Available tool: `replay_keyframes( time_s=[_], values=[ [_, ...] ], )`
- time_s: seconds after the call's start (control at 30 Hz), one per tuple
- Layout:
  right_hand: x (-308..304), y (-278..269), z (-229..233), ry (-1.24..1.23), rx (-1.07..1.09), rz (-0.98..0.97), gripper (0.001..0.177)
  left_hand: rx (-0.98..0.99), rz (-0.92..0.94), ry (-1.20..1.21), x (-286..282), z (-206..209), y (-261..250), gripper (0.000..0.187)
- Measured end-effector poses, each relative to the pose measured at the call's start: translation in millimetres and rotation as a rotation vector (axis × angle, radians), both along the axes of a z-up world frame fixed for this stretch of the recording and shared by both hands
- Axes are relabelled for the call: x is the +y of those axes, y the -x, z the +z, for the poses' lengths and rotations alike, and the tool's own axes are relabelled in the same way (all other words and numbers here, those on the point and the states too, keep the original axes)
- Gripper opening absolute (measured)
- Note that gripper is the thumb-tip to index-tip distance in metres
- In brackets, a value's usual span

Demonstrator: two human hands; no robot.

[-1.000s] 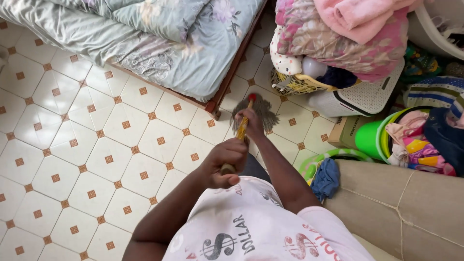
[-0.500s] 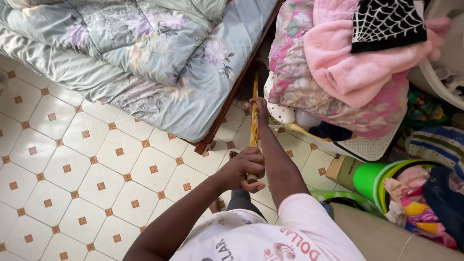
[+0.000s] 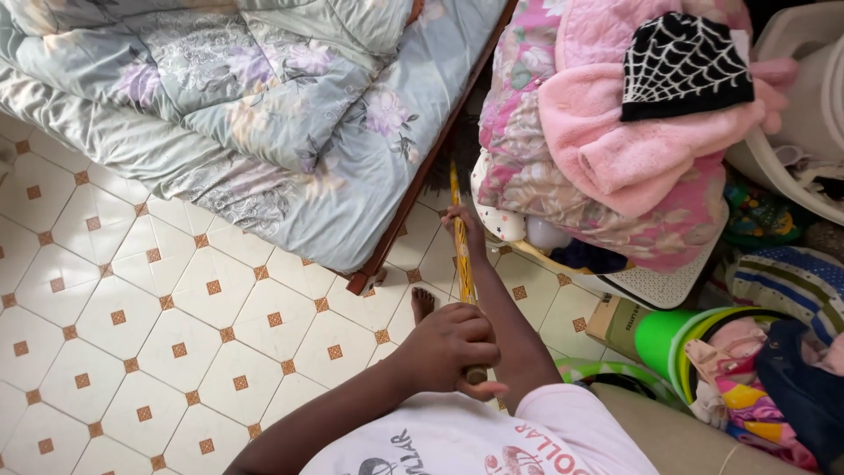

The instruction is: Mopping a tiled floor in a bedroom using a string mop, navigating around furniture.

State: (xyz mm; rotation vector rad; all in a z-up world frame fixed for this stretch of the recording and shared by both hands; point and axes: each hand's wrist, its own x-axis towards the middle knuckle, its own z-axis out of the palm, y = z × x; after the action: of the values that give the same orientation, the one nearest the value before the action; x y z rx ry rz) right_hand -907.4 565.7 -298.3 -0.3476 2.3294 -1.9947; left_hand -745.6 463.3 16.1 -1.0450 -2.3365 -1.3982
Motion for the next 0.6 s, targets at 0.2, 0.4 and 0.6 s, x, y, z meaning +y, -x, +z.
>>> replay_keyframes(
  time_s=[0.2,0.4,0.6],
  values=[
    [-5,-54,87,0.028,-0.092,0.194,0.02,0.054,0.033,-0.065,-5,87,-3,0.033],
    [-11,-78,110,-0.394,0.035,0.188,0.041,-0.157,-0.164,-0.201,-16,121,-5,0.033],
    [-5,-33,74,-0.483,-0.133,-0.016,0.049,-0.244,-0.273,-0.172,-7,91,21,0.027]
  ],
)
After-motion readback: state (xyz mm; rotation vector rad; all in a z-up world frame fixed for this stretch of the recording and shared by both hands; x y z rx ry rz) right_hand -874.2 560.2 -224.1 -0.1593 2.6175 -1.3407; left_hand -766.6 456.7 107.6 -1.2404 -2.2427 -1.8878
